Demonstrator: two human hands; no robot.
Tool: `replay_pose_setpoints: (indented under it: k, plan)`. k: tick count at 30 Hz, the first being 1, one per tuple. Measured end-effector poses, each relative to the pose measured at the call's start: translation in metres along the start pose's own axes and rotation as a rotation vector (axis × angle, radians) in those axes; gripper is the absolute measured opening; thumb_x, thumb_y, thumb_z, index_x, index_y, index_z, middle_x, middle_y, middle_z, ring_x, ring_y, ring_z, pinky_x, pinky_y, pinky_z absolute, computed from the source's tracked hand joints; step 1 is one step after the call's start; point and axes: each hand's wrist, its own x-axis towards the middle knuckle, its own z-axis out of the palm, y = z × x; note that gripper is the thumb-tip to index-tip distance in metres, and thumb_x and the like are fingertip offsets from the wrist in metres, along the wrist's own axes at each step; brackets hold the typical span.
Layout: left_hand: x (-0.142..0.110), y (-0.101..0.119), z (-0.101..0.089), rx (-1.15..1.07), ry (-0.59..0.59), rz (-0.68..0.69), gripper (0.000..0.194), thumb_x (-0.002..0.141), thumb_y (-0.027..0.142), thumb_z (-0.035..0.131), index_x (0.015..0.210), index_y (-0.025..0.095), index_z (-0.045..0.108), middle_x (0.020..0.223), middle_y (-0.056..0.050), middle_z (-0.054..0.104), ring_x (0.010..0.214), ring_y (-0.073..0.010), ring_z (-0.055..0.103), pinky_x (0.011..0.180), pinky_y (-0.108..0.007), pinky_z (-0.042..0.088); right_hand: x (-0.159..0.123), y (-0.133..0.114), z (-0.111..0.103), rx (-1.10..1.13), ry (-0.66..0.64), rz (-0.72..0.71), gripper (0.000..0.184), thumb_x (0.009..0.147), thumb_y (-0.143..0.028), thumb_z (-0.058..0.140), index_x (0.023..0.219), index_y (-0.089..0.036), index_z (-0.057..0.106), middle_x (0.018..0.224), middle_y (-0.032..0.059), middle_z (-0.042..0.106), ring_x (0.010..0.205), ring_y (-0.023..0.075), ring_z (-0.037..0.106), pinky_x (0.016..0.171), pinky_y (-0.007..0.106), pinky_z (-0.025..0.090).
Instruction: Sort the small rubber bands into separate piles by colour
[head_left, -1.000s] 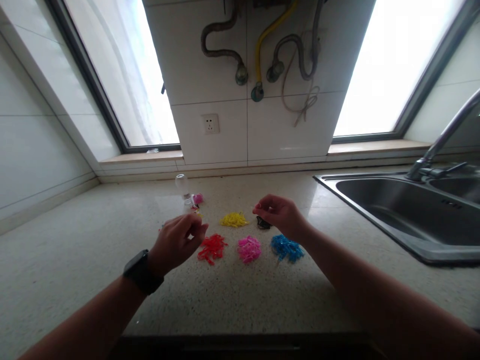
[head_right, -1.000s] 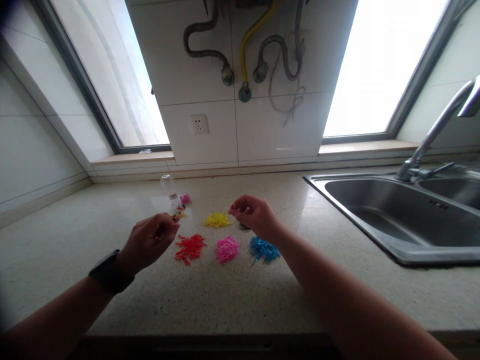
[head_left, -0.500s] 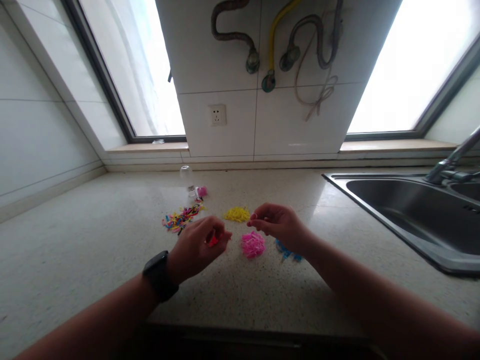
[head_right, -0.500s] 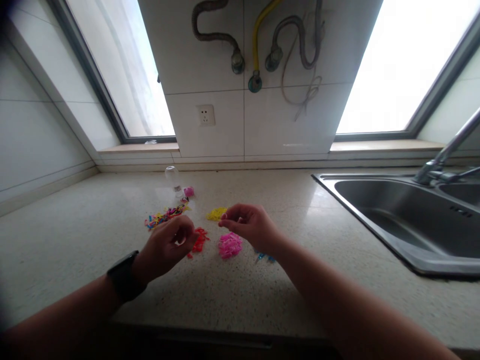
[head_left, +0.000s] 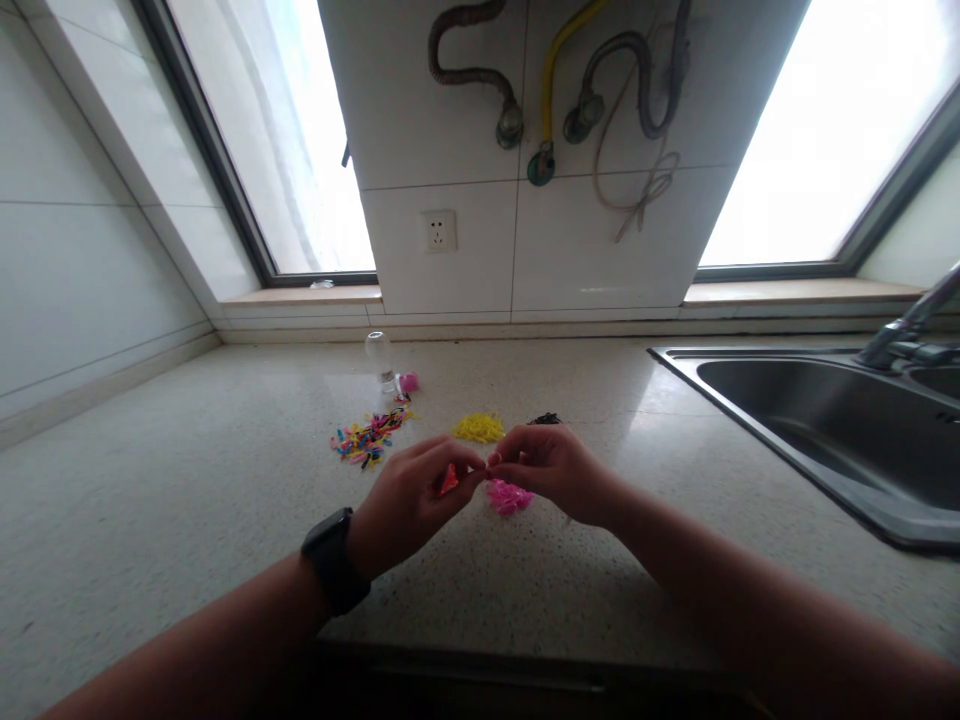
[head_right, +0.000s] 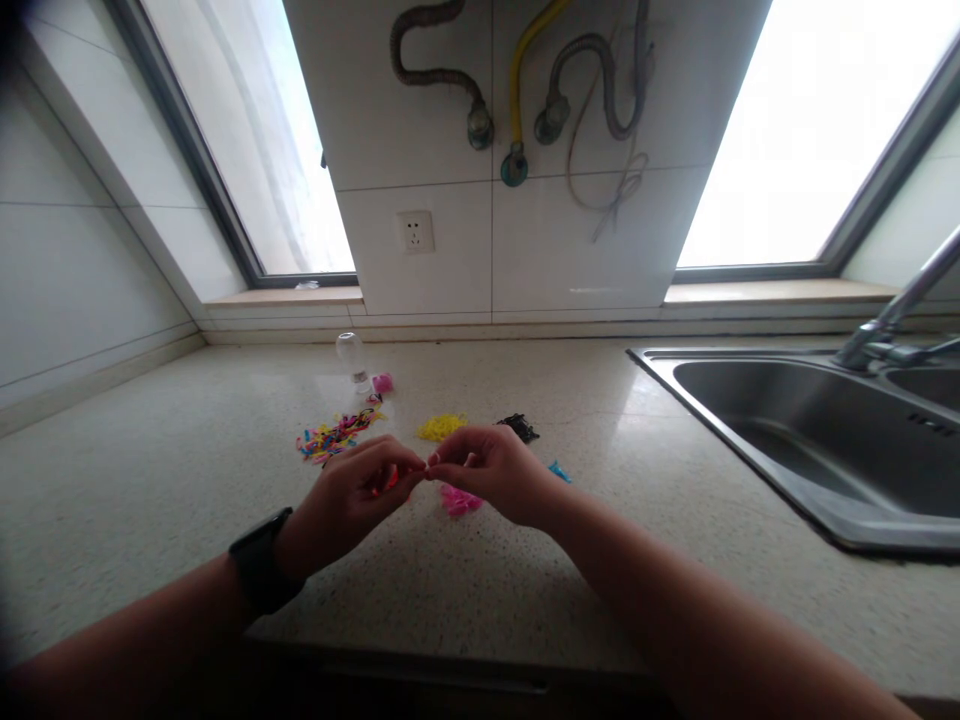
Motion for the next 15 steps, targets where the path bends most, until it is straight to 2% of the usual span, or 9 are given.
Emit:
replay_pose_setpoints:
  k: [7, 15]
  plan:
    - [-0.0018, -0.0015, 0.001, -0.053, 0.028, -0.108, 0.017, 0.098, 0.034, 0.062, 0.093, 0.019, 0.069, 0.076, 0.0, 0.063, 0.064, -0.0107, 0.051, 0.059, -0.023, 0.04, -0.0003, -0.0051, -0.0018, 0.047, 0.011, -0.014, 0.026, 0.077, -0.042, 0.08, 0.085, -0.017, 0.074, 0.077, 0.0029, 0.072, 0.065, 0.0104, 0.058, 0.06, 0.025, 0.046]
    - [0.0005, -0.0044, 0.0024, -0.195, 0.076, -0.205, 0.026, 0.099, 0.042, 0.06, 0.092, 0.018, 0.068, 0.075, -0.001, 0.063, 0.063, -0.0116, 0.054, 0.057, -0.023, 0.043, -0.0018, -0.0091, -0.0063, 0.065, -0.021, -0.041, 0.027, 0.085, -0.044, 0.074, 0.089, -0.017, 0.073, 0.076, 0.0028, 0.07, 0.063, 0.0095, 0.057, 0.057, 0.023, 0.045]
